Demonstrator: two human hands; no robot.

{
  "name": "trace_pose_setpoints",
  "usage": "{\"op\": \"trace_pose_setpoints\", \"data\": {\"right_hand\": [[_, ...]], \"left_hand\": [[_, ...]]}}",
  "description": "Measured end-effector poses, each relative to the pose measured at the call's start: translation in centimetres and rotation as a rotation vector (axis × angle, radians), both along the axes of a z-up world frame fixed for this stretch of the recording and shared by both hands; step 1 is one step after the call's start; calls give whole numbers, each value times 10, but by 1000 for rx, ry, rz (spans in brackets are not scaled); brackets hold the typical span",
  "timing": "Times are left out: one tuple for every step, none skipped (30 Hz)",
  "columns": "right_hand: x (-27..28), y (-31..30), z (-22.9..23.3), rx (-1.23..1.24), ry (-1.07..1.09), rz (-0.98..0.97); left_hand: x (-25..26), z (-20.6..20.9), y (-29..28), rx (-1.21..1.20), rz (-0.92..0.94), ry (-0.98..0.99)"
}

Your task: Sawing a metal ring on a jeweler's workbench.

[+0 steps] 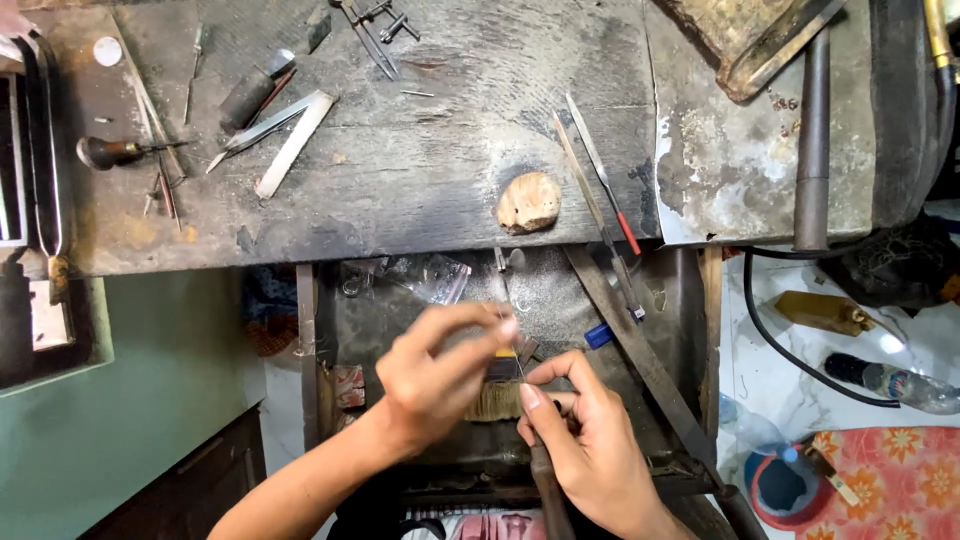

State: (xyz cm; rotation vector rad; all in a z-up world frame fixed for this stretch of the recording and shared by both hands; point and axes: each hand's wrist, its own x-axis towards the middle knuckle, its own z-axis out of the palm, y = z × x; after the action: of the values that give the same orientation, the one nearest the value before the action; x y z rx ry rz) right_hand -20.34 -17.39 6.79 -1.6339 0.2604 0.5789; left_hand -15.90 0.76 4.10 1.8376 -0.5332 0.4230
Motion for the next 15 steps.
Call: {"op": "trace_pose_setpoints", "data": {"right_hand": [[-2, -2, 0, -25, -5, 14], [-2, -4, -1, -53, -16, 29], [-1, -5, 1, -54, -19, 31], [-2, -6, 3, -60, -1, 34], [-2, -7, 5, -66, 17, 38], [-4, -10, 4, -66, 16, 38], [-5, -13, 4, -93, 29, 66], [-7, -15, 3, -119, 42, 99], [-9, -19, 2, -118, 42, 102], [-10, -22, 0, -181, 37, 138], [-11, -25, -1, -243, 31, 174], [-9, -25, -1, -241, 29, 177], [-7, -26, -2, -361, 42, 285], [-5, -27, -2, -484, 56, 391], [-2, -25, -10, -484, 56, 392]], "left_hand": [[2, 2, 2, 6, 51, 56], [7, 4, 3, 9, 102, 106], [9, 3, 4, 8, 104, 103], [11, 2, 5, 3, 130, 103], [13, 0, 6, -2, 155, 104], [17, 0, 7, -1, 155, 103], [22, -1, 8, 8, 191, 83], [26, -1, 8, 17, 230, 64], [28, -3, 10, 18, 234, 64], [30, -5, 13, 12, 272, 107], [33, -7, 16, 6, 310, 149], [34, -6, 17, 8, 313, 147], [34, -5, 17, -35, 301, 189], [35, -4, 17, -79, 285, 233], [35, -3, 17, -80, 286, 233]]}}
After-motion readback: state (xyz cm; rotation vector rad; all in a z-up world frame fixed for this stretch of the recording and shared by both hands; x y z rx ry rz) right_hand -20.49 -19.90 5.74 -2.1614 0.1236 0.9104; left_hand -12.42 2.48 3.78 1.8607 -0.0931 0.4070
